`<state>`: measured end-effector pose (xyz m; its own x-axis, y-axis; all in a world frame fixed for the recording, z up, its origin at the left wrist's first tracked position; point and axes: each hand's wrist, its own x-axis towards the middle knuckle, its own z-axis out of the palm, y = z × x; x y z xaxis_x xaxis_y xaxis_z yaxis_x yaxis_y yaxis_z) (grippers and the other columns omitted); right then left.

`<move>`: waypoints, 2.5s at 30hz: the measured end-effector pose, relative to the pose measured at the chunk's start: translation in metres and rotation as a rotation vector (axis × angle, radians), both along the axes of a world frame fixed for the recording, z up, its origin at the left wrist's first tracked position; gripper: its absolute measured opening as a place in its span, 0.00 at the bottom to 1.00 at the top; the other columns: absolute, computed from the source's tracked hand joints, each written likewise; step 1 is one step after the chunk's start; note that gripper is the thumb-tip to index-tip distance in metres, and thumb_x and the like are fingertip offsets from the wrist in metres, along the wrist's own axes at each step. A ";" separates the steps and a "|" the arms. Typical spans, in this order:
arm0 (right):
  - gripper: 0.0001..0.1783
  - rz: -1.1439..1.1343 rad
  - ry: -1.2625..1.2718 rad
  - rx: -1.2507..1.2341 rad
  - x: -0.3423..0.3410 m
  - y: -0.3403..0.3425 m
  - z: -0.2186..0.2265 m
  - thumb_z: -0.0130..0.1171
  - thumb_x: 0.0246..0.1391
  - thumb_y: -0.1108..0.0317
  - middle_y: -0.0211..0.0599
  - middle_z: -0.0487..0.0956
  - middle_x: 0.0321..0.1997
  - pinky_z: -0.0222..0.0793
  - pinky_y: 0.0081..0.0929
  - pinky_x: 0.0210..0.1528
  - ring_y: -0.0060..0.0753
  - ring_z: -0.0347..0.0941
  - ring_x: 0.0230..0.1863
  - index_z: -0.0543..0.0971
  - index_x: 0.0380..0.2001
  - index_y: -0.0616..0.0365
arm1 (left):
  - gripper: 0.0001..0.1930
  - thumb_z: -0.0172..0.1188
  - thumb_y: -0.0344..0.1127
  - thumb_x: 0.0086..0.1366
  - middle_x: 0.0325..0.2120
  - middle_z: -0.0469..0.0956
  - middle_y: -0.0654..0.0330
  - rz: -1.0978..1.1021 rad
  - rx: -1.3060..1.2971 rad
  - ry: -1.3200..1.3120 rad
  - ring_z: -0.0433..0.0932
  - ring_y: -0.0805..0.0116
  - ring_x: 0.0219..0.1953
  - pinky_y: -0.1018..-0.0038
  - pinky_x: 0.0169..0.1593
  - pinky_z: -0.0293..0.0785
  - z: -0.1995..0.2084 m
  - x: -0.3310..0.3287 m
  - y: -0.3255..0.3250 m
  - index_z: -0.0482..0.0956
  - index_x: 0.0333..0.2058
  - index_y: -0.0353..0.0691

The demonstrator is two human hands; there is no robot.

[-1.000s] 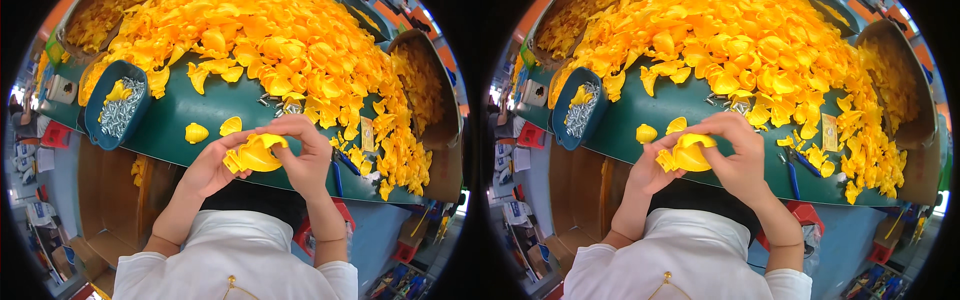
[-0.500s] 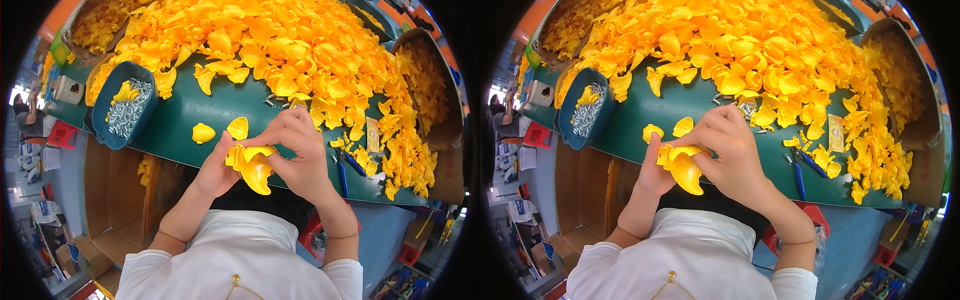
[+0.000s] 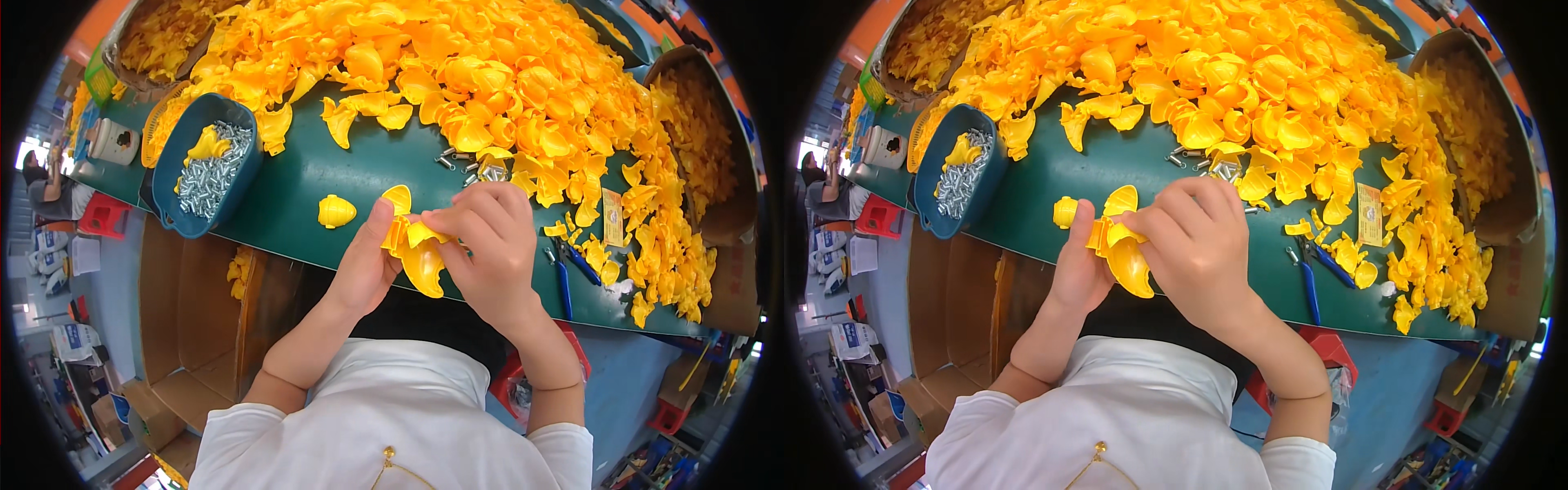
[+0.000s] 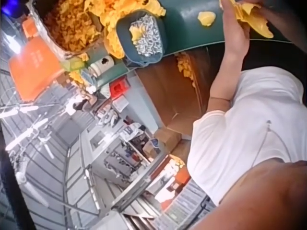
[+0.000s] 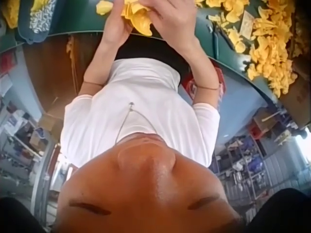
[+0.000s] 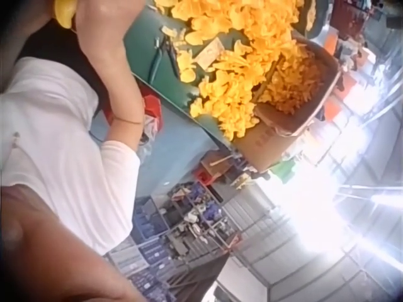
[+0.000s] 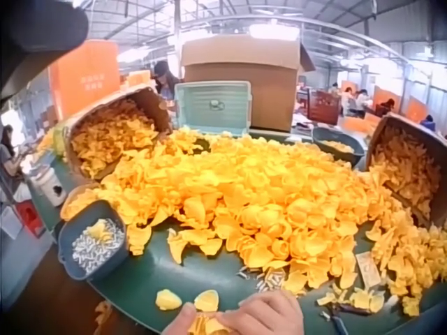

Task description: Assembling small yellow plastic toy parts at a factory workbench.

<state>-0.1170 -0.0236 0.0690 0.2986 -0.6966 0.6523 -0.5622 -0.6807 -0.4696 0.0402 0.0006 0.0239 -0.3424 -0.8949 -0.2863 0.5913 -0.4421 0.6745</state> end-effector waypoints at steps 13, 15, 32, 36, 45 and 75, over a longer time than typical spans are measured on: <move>0.15 0.343 0.098 0.551 -0.029 -0.014 0.023 0.63 0.43 0.74 0.39 0.80 0.31 0.69 0.24 0.32 0.38 0.77 0.30 0.80 0.39 0.57 | 0.32 0.29 0.63 0.66 0.44 0.73 0.57 -0.044 0.043 -0.034 0.74 0.64 0.45 0.65 0.46 0.74 0.002 -0.003 -0.002 0.64 0.52 0.41; 0.14 0.370 0.071 0.544 -0.030 -0.018 0.025 0.64 0.42 0.74 0.39 0.81 0.30 0.69 0.23 0.32 0.37 0.77 0.30 0.81 0.37 0.58 | 0.32 0.29 0.63 0.66 0.44 0.73 0.56 -0.057 0.029 -0.026 0.75 0.64 0.45 0.65 0.45 0.74 0.003 -0.004 -0.003 0.64 0.52 0.41; 0.12 0.463 -0.170 0.738 -0.037 -0.030 0.011 0.67 0.37 0.76 0.40 0.81 0.27 0.69 0.22 0.33 0.30 0.77 0.28 0.82 0.31 0.63 | 0.32 0.29 0.62 0.66 0.44 0.73 0.56 -0.031 -0.007 0.045 0.75 0.65 0.45 0.67 0.47 0.74 -0.001 -0.004 -0.003 0.65 0.50 0.40; 0.12 0.481 -0.190 0.812 -0.039 -0.034 0.013 0.67 0.37 0.76 0.40 0.81 0.27 0.69 0.21 0.34 0.30 0.77 0.29 0.82 0.30 0.64 | 0.31 0.30 0.61 0.66 0.44 0.73 0.56 -0.050 -0.044 -0.050 0.75 0.66 0.46 0.69 0.49 0.72 0.006 -0.005 -0.007 0.65 0.50 0.39; 0.13 0.463 -0.126 0.645 -0.040 -0.034 0.013 0.68 0.35 0.74 0.39 0.81 0.26 0.69 0.23 0.36 0.31 0.77 0.29 0.82 0.30 0.63 | 0.27 0.34 0.57 0.68 0.41 0.74 0.57 -0.053 -0.033 0.016 0.74 0.69 0.46 0.71 0.52 0.69 0.009 -0.006 -0.008 0.70 0.45 0.38; 0.13 0.464 -0.063 0.578 -0.033 -0.047 0.019 0.70 0.33 0.73 0.36 0.80 0.25 0.67 0.23 0.34 0.31 0.76 0.28 0.83 0.28 0.61 | 0.29 0.36 0.60 0.66 0.38 0.75 0.59 0.022 -0.031 -0.041 0.75 0.71 0.43 0.74 0.50 0.70 0.009 -0.008 -0.016 0.71 0.42 0.37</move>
